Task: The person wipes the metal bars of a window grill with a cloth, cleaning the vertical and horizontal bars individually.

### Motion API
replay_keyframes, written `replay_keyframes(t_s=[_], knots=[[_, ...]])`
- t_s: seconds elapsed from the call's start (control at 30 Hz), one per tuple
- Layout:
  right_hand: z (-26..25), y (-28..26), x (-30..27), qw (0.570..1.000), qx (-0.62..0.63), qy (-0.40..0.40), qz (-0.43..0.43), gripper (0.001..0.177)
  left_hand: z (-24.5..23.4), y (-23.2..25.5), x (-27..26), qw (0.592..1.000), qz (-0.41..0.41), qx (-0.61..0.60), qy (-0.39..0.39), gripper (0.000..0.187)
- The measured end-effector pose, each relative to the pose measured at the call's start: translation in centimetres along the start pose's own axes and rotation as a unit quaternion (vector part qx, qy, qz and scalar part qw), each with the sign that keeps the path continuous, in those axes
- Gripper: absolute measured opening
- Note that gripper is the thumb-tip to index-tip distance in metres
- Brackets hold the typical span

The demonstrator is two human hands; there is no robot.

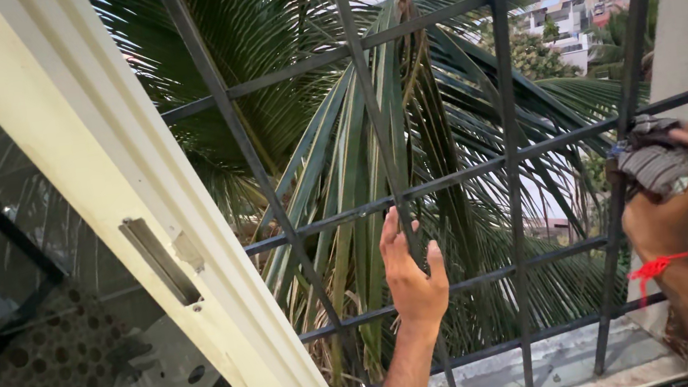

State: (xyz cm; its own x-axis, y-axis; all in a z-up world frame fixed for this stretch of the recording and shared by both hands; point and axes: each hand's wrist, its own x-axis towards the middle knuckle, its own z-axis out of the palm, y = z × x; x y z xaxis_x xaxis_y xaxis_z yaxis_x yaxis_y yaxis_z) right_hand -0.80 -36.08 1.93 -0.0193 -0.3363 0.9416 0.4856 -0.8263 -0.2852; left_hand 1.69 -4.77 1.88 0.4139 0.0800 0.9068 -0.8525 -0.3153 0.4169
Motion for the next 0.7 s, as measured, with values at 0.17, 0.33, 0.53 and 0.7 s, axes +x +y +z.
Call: replay_keyframes(t_s=[0.17,0.33,0.53,0.7], knots=[[0.1,-1.0,-2.4,0.997,0.032,-0.026,0.06,0.054,0.1,0.2,-0.2,0.997,0.051,0.063,0.006,0.039],[-0.5,-1.2,-4.9,0.995,-0.039,-0.083,0.026,0.081,0.3,0.3,-0.3,1.0,0.015,0.017,-0.001,0.049],[1.2,-0.9,-1.7,0.997,-0.005,-0.074,0.016,0.072,0.3,0.7,-0.3,0.999,0.017,0.04,-0.003,0.048],[0.8,-1.4,-1.7,0.993,0.053,-0.075,0.077,0.054,0.6,1.0,-0.4,1.0,-0.004,0.008,-0.002,0.044]])
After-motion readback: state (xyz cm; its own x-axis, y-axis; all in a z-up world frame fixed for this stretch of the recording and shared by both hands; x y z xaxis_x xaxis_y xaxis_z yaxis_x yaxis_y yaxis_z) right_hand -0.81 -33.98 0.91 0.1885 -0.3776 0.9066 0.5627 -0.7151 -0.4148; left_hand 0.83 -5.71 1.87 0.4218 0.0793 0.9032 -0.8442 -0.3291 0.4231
